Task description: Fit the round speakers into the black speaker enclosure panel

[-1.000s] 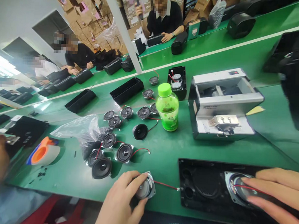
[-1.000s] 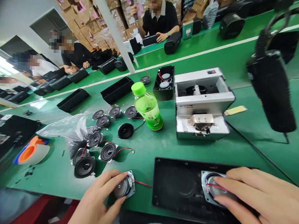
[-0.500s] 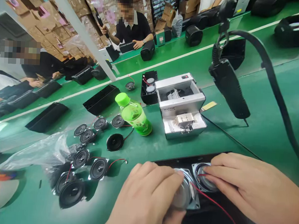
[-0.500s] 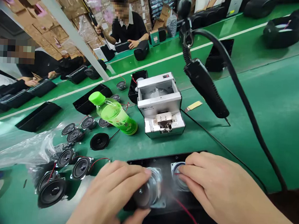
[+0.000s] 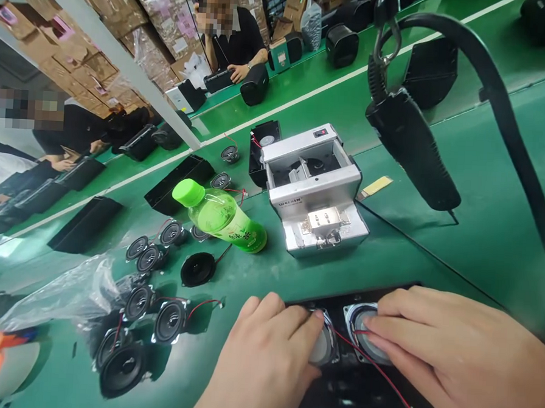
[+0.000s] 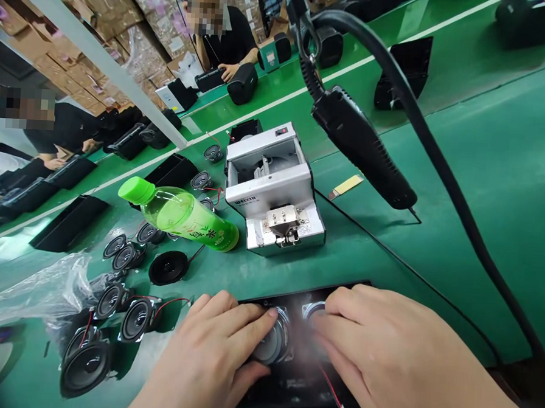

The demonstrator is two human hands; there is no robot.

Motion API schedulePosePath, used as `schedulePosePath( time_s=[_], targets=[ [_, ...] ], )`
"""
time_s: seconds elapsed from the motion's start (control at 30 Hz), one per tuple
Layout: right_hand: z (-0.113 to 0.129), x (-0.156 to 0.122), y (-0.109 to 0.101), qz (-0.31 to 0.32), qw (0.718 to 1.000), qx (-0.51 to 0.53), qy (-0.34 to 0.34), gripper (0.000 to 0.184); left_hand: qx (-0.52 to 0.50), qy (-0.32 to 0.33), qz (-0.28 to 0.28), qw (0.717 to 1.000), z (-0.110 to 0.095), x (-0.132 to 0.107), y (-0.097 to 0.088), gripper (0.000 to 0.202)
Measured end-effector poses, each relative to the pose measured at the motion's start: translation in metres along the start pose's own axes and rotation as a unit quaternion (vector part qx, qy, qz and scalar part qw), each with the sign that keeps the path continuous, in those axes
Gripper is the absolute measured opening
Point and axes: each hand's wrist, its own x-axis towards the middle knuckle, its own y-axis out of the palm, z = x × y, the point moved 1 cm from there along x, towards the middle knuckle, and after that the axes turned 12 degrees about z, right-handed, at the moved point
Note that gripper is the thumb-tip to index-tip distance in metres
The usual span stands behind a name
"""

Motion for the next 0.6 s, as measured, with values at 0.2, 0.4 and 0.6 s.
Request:
schedulePosePath(
  time_s=[0.2,0.4,0.6],
  targets=[
    [-0.003,-0.001,0.015,-0.05,0.997,-0.001,0.05,0.038,-0.037,-0.004,-0.001,0.999,0.003,-0.003,0.001,0.066],
    [-0.003,0.004,0.02,-0.069,0.996,0.015,0.059,0.04,-0.041,-0.004,0.008,0.999,0.001,-0.002,0.001,0.066],
    [-0.003,0.001,0.009,-0.049,0.999,0.014,0.007,0.036,-0.044,-0.018,0.025,0.999,-0.002,-0.001,0.004,0.07]
  ],
)
